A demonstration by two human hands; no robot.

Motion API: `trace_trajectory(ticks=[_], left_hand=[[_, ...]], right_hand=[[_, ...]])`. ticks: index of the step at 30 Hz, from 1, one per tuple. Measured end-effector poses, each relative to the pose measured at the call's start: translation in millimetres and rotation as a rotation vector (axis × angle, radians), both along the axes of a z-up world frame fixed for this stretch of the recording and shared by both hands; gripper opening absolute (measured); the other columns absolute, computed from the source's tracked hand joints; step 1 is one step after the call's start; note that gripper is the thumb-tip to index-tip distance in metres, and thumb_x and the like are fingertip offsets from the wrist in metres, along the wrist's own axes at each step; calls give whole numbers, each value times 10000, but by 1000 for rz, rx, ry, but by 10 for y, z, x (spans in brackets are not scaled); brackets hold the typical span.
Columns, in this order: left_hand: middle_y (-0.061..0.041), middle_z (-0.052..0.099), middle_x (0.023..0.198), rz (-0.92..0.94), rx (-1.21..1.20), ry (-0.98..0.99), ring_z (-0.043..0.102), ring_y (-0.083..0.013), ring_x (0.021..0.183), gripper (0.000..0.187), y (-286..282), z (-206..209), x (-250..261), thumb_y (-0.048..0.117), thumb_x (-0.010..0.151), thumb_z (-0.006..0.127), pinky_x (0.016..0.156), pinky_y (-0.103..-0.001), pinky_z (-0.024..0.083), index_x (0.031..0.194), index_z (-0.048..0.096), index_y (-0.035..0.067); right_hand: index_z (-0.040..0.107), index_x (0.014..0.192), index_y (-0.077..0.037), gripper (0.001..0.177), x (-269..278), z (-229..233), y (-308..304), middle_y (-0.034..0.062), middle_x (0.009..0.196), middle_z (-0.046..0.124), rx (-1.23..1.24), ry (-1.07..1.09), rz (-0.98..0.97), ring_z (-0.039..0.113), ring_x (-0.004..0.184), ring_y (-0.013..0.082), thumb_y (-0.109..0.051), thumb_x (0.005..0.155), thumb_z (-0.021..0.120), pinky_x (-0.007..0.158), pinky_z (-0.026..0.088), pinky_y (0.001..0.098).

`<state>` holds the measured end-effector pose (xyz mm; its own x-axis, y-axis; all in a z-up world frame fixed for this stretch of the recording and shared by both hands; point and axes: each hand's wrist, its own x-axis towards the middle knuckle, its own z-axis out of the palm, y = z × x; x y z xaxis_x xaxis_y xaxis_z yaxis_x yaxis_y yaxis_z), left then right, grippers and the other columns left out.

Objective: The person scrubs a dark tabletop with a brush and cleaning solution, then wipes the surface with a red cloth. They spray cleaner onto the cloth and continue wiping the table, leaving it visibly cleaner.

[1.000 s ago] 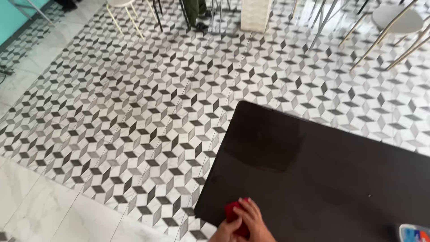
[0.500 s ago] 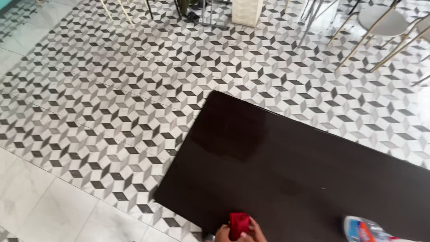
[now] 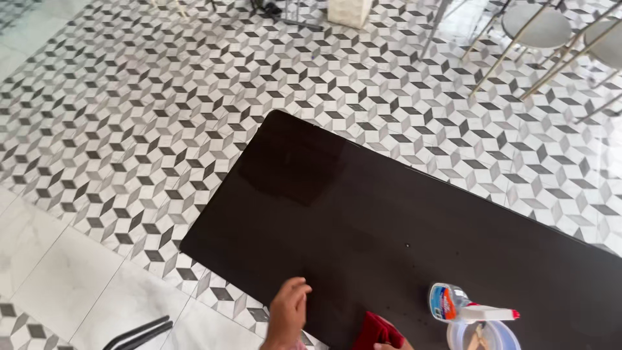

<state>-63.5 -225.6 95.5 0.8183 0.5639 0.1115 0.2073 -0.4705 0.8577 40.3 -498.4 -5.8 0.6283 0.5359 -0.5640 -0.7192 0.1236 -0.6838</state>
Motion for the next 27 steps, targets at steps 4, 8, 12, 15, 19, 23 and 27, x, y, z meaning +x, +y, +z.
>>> trace_trajectory(ticks=[4,8,12,15,19,23,27], left_hand=[[-74,753,1087,27,-78,88,766,-245,850,157,85,436,209,42,867,689,709,-321,618,1015,742,51],[-68,769,941,-52,-28,-27,776,-228,809,130,-70,424,350,46,850,735,679,-307,629,977,757,65],[-61,757,908,-139,-60,28,763,-213,757,92,-218,308,369,61,866,740,635,-306,619,957,743,71],[-47,752,934,-170,-85,129,755,-205,738,102,-227,320,404,91,871,745,618,-308,614,971,730,77],[-51,757,974,-194,-69,159,744,-225,716,159,-279,474,351,117,871,737,647,-327,600,1025,737,77],[-44,737,1071,-231,-140,309,747,-205,838,207,-284,657,238,142,894,705,690,-328,604,1094,712,92],[-55,760,1044,-128,-114,272,751,-218,842,198,-255,726,88,142,885,709,706,-338,595,1073,730,83]], right_hand=[[441,1451,-77,757,209,12,1,148,1358,609,27,-42,16,574,1279,268,-31,763,755,1078,441,445],[450,1421,-84,758,345,51,46,141,1330,614,62,-84,62,584,1253,266,-16,731,756,1057,455,451],[458,1390,-91,760,311,143,39,134,1303,619,94,-127,98,595,1227,265,-1,698,758,1035,468,457],[464,1368,-96,761,295,234,62,128,1283,623,110,-188,78,603,1208,264,11,674,759,1019,478,462],[472,1337,-103,764,424,557,-249,121,1255,628,57,-388,-72,614,1182,263,26,642,760,998,492,468],[498,1313,-126,627,1035,1097,-576,94,1157,612,-103,-465,-321,611,1049,236,85,734,613,868,526,423],[481,1409,-117,572,1768,1688,-905,112,1185,611,-136,-653,-539,648,970,292,72,881,594,761,558,467]])
